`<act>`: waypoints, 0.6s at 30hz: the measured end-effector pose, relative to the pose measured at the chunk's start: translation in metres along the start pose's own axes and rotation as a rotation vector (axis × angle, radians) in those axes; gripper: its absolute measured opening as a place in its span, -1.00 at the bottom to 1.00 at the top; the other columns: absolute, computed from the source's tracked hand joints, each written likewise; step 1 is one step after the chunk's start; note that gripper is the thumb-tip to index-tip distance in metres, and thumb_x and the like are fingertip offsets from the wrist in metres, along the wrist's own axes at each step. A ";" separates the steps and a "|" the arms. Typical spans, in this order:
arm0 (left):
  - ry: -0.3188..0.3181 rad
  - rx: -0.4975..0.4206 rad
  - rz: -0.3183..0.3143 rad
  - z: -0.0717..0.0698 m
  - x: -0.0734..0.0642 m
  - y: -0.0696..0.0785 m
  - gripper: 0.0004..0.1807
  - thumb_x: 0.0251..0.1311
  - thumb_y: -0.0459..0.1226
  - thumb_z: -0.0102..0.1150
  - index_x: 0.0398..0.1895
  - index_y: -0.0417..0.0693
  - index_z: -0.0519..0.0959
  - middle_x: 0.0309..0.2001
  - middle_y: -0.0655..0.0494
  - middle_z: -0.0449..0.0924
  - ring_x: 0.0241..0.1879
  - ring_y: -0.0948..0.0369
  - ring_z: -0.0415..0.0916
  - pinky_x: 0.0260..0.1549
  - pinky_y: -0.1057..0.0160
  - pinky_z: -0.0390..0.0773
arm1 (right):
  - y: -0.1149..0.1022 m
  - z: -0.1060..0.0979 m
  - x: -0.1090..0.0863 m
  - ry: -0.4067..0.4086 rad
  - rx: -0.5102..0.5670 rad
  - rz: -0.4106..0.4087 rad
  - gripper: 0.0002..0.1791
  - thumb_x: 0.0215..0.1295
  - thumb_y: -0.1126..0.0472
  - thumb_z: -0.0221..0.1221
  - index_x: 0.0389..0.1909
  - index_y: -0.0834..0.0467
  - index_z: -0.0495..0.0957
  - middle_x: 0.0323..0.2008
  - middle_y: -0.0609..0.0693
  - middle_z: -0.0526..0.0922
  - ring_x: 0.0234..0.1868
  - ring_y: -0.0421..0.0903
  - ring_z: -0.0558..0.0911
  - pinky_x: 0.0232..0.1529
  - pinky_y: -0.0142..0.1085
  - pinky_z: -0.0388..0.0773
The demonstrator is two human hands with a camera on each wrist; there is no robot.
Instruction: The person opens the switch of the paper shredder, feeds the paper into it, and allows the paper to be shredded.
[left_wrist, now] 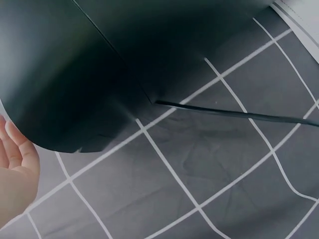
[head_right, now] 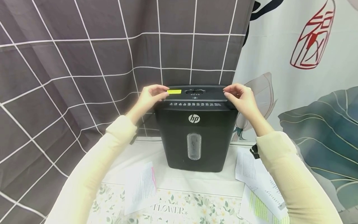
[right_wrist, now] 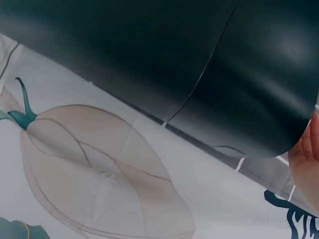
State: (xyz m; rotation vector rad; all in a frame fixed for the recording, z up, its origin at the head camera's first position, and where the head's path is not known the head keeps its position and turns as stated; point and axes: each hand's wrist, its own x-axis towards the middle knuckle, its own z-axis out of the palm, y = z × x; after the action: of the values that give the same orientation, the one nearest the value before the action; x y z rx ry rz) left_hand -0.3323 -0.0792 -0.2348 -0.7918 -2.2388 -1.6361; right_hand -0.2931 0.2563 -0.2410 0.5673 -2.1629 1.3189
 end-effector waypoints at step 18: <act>-0.006 -0.126 0.005 0.005 -0.060 0.007 -0.72 0.10 -0.42 0.26 -0.08 -0.31 0.59 -0.38 0.33 0.66 -0.33 0.17 0.61 -0.33 0.41 0.57 | -0.037 0.034 -0.047 0.035 0.410 -0.078 -0.81 0.18 0.52 0.14 -0.25 0.26 0.61 -0.31 -0.19 0.71 -0.26 -0.34 0.65 -0.16 -0.60 0.54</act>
State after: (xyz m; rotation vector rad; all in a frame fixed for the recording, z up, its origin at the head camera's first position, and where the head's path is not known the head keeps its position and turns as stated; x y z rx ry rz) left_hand -0.2785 -0.0897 -0.2612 -0.8334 -2.1525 -1.7895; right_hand -0.2423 0.2135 -0.2591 0.7696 -1.8274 1.7257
